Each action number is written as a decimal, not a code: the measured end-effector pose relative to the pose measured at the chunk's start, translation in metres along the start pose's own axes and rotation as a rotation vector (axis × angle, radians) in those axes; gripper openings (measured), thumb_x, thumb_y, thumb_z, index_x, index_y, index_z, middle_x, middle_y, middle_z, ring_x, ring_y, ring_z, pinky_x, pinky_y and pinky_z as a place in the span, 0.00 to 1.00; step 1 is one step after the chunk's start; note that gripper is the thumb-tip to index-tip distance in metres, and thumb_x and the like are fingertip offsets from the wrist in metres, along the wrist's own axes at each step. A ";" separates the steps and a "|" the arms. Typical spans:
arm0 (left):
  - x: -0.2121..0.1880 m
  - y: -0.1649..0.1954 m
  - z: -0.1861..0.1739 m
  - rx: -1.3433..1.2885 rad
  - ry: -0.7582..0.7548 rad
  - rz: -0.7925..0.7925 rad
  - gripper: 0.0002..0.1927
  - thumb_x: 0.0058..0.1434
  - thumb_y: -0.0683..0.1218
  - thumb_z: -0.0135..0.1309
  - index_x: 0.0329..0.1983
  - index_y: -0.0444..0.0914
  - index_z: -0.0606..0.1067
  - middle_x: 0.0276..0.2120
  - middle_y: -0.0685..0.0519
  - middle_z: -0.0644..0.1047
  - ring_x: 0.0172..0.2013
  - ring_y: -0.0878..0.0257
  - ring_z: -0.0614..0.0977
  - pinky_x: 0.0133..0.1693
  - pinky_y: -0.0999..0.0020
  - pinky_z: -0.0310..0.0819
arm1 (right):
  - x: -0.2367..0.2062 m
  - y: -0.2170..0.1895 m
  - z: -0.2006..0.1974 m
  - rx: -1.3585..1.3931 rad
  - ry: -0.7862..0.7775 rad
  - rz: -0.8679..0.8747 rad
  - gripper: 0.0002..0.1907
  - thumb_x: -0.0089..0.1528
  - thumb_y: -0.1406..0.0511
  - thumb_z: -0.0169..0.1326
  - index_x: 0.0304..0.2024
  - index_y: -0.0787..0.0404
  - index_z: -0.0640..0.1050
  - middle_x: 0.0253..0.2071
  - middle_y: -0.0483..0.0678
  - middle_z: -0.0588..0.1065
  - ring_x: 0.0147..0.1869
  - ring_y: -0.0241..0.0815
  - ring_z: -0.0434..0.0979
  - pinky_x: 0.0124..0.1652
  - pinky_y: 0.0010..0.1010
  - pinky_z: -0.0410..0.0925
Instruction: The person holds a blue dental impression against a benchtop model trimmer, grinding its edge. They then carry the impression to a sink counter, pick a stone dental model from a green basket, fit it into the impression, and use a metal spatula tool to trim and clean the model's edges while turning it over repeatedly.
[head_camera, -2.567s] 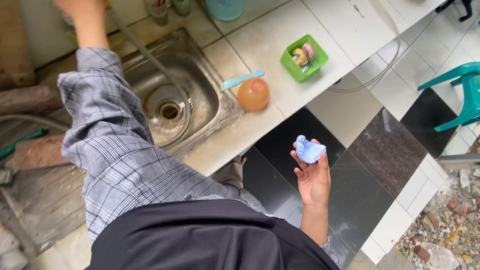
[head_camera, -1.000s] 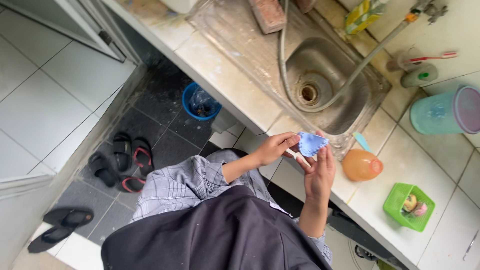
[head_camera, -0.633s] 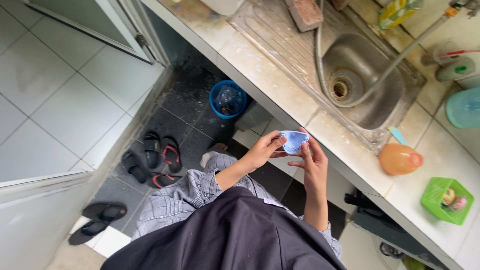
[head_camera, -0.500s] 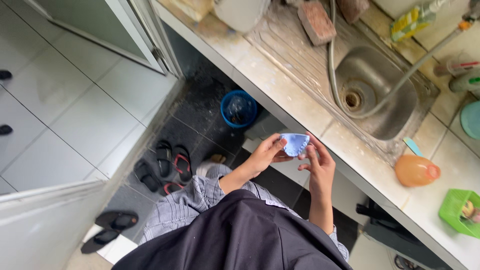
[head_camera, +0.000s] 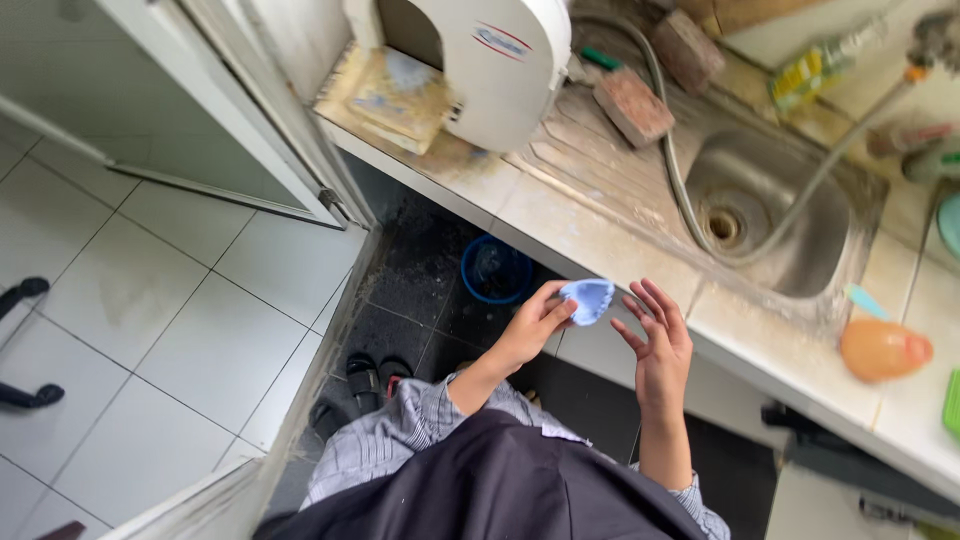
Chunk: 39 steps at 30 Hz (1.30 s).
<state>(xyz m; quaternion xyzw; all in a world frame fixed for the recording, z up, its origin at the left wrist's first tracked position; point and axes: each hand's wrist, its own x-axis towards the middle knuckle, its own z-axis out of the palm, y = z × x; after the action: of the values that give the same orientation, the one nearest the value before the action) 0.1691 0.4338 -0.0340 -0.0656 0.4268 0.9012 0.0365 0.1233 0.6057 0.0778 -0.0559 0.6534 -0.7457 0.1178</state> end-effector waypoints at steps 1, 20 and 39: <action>0.006 -0.003 0.005 0.001 -0.048 0.012 0.21 0.72 0.49 0.51 0.63 0.35 0.67 0.51 0.52 0.78 0.53 0.67 0.79 0.56 0.68 0.74 | -0.008 -0.001 -0.002 -0.021 0.010 0.054 0.23 0.71 0.65 0.45 0.68 0.64 0.67 0.64 0.54 0.72 0.64 0.43 0.76 0.51 0.37 0.78; 0.137 -0.124 0.213 0.495 -0.370 -0.082 0.16 0.63 0.41 0.63 0.53 0.33 0.76 0.44 0.52 0.81 0.44 0.68 0.83 0.48 0.73 0.79 | -0.029 0.052 -0.265 0.336 0.466 0.101 0.18 0.68 0.64 0.55 0.57 0.65 0.72 0.45 0.48 0.77 0.46 0.38 0.81 0.41 0.36 0.81; 0.308 -0.272 0.526 1.222 -0.484 0.492 0.08 0.62 0.52 0.63 0.34 0.44 0.81 0.32 0.58 0.84 0.38 0.59 0.85 0.46 0.63 0.70 | -0.015 -0.008 -0.671 0.009 0.654 0.177 0.13 0.65 0.66 0.56 0.51 0.61 0.69 0.46 0.47 0.76 0.46 0.38 0.81 0.36 0.32 0.79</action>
<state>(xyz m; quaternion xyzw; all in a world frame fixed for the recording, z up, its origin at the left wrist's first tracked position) -0.1485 1.0162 0.0417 0.2676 0.8391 0.4715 -0.0440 -0.0220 1.2560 -0.0066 0.2439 0.6556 -0.7139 -0.0336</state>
